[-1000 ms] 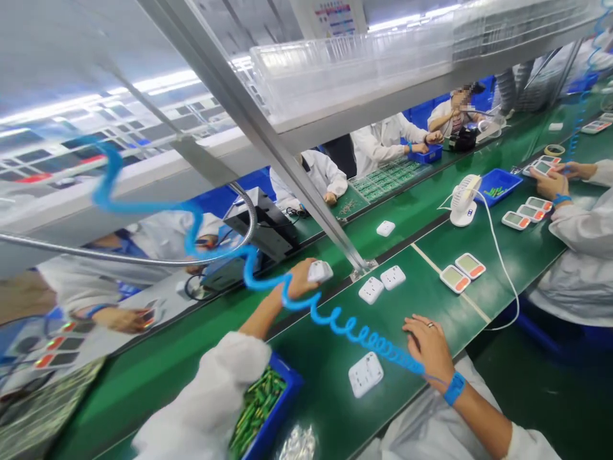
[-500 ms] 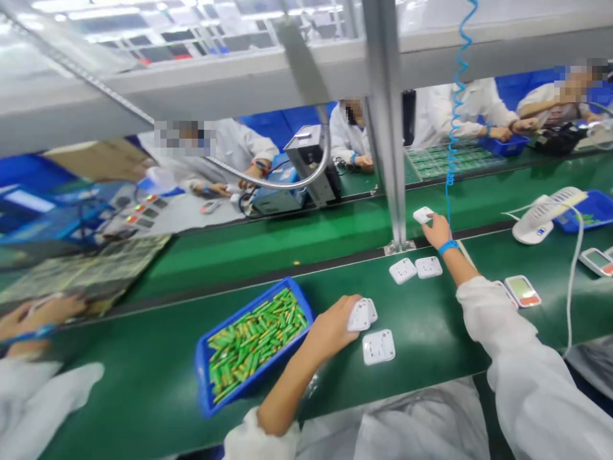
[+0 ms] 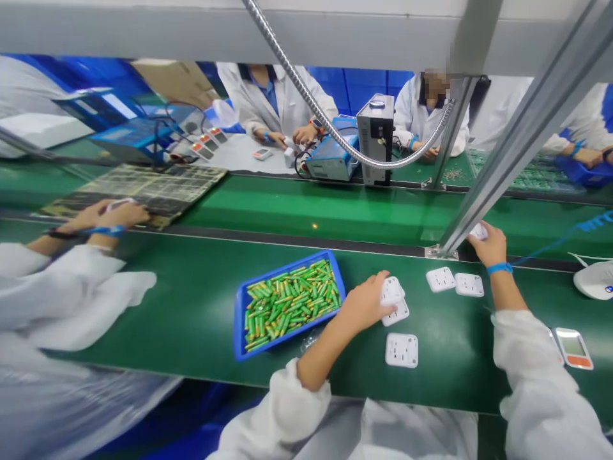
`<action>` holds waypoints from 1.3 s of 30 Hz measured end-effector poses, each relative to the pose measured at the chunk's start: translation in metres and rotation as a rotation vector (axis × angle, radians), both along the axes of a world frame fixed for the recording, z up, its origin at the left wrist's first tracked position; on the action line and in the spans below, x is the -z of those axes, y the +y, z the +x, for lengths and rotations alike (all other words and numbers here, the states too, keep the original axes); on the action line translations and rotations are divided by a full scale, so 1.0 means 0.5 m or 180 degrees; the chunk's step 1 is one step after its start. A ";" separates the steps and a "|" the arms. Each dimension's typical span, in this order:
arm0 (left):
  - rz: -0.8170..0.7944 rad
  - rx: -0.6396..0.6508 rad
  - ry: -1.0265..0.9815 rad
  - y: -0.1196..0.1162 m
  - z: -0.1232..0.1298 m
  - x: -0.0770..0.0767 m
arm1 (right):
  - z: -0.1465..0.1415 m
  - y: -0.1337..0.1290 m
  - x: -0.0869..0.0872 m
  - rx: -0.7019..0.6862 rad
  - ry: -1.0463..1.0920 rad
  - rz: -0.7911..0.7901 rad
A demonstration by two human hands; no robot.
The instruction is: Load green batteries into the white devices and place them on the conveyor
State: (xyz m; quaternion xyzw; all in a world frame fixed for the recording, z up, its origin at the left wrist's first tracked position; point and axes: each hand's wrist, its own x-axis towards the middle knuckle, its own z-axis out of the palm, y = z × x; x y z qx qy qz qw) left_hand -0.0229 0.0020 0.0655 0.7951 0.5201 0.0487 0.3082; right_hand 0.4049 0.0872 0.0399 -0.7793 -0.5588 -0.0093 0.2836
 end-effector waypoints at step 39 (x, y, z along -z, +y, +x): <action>0.0920 0.0129 0.0530 0.155 0.217 0.039 | -0.224 -0.514 0.136 -0.0529 -0.0104 0.0690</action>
